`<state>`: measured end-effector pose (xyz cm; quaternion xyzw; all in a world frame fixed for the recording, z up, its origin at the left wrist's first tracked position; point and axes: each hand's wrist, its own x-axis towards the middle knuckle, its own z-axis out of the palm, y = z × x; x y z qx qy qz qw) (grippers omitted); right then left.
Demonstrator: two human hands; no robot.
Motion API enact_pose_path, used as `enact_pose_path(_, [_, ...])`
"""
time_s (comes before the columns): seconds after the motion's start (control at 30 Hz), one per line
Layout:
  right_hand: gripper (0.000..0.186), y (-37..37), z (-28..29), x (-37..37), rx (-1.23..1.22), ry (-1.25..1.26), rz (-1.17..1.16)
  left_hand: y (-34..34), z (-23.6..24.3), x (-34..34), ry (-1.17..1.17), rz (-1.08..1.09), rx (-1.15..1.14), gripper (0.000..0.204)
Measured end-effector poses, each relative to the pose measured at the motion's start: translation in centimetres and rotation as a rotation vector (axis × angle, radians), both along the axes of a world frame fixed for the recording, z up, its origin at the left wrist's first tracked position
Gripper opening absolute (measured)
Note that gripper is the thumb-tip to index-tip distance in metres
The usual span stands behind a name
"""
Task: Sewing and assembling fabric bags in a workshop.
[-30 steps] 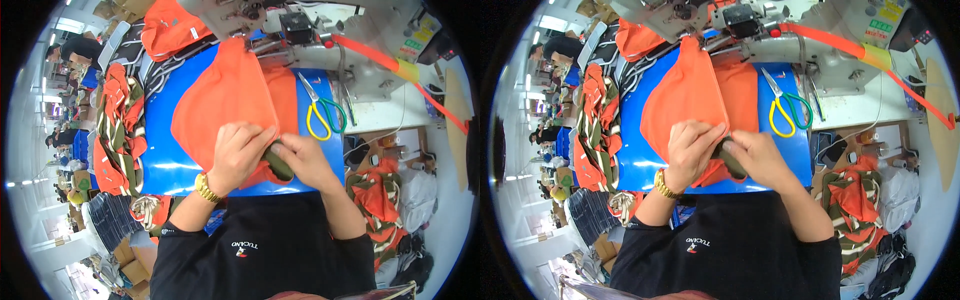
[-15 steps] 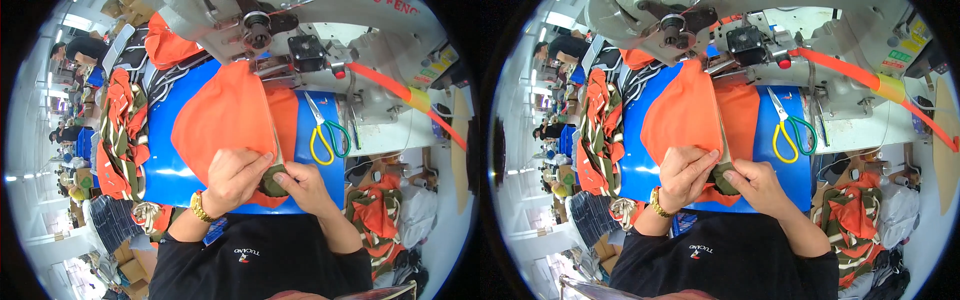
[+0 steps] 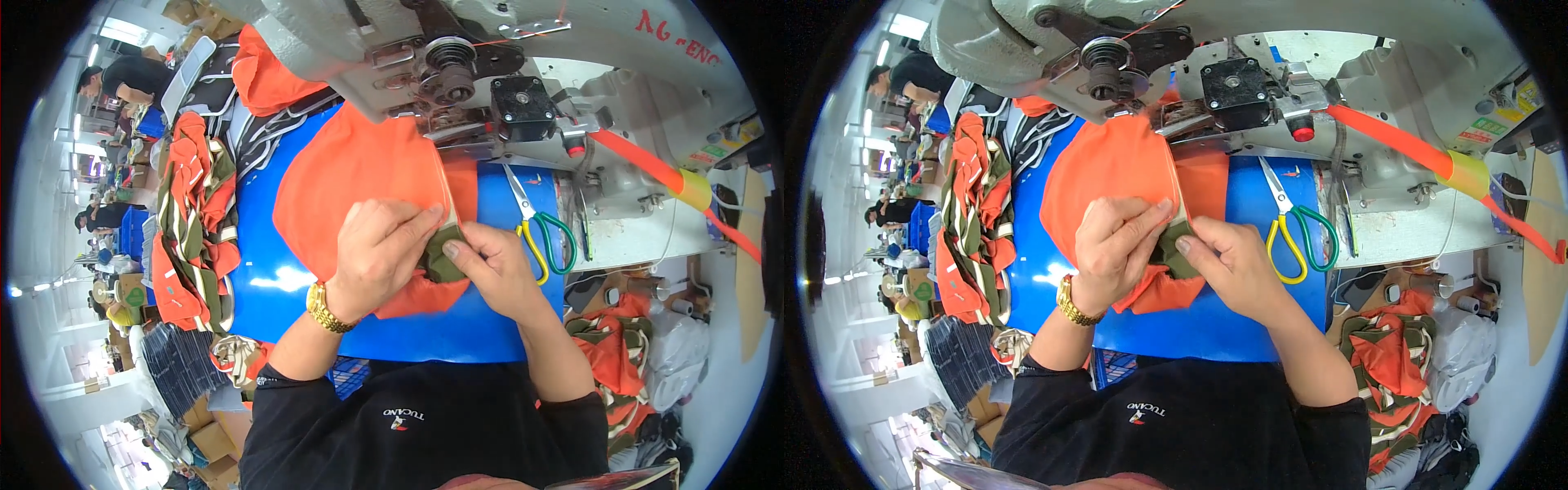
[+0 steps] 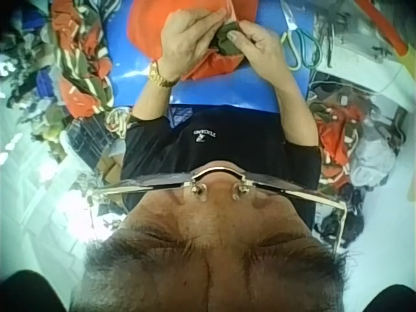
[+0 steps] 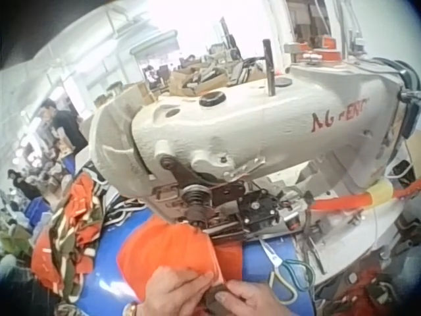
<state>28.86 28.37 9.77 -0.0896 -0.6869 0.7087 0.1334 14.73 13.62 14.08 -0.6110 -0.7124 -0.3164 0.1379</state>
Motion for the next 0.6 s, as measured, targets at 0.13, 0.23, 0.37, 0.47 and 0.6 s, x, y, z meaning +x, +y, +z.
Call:
enact_pose_path(0.13, [0.017, 0.3, -0.1, -1.7, -0.019, 0.033, -0.059, 0.8, 0.1, -1.6, 0.011, -0.002, -0.003, 0.034])
enact_pose_path(0.23, [0.018, 0.6, -0.1, -2.8, -0.017, 0.042, -0.077, 1.6, -0.4, -2.9, 0.024, -0.031, 0.031, 0.034])
enact_pose_path(0.37, [0.020, 1.4, -0.3, -4.4, -0.008, 0.064, -0.071, 2.4, -0.4, -4.2, 0.027, -0.019, 0.025, 0.033])
enact_pose_path(0.47, [0.021, 1.5, -0.3, -5.6, 0.018, 0.126, -0.110, 2.8, -0.5, -4.9, 0.023, 0.005, 0.027, 0.033])
enact_pose_path(0.6, [0.022, 2.1, -0.7, -6.3, 0.026, 0.076, -0.104, 3.2, -1.3, -5.8, -0.014, -0.005, 0.070, 0.034])
